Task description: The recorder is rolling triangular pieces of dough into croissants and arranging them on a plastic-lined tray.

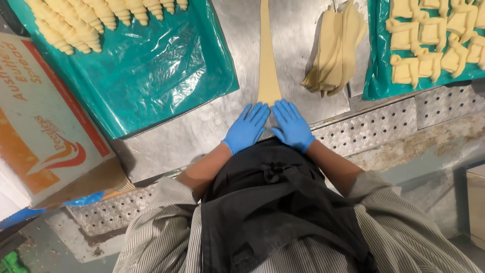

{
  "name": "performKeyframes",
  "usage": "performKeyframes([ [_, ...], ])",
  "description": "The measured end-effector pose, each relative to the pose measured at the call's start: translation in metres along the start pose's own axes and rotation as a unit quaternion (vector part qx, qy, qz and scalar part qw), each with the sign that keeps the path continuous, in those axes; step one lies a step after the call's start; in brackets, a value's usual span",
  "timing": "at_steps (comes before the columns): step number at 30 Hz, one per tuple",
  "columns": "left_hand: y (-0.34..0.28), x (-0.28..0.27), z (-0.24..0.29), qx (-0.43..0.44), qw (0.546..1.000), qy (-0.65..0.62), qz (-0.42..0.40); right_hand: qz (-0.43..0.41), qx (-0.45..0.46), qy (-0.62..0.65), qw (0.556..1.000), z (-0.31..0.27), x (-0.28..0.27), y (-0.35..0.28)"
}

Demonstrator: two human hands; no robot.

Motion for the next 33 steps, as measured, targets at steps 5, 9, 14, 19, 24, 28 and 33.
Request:
performKeyframes([
  [5,0.016,-0.008,-0.022,-0.070,0.990,-0.109,0.054,0.012,0.035,0.024,0.999,0.007,-0.020,0.035],
  [9,-0.003,-0.012,-0.018,-0.089,0.982,-0.116,0.116,0.025,0.026,0.009,0.999,0.000,-0.014,0.016],
  [14,0.016,0.001,-0.028,-0.091,0.987,-0.129,0.041,-0.016,0.029,-0.021,0.999,0.003,0.001,0.028],
  [19,0.015,-0.059,-0.041,-0.138,0.967,-0.164,0.140,0.002,0.024,-0.021,1.000,-0.005,-0.021,0.045],
  [24,-0.029,-0.082,-0.037,-0.185,0.945,-0.187,0.193,-0.015,-0.031,-0.014,0.999,-0.025,-0.014,0.054],
  [28,-0.059,-0.084,-0.035,-0.233,0.923,-0.234,0.195,-0.015,0.023,-0.071,0.997,-0.023,-0.027,0.072],
  [33,-0.065,-0.096,-0.043,-0.233,0.916,-0.220,0.243,-0.043,-0.016,-0.060,0.997,-0.030,-0.021,0.070],
])
Point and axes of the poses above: each hand's wrist, its own y-axis towards the middle knuckle, its own x-axis out of the palm, z = x × y, the point moved 10 cm from there along y, towards the middle knuckle, and after that the axes turned 2 degrees about -y, right-handed, at the moved point
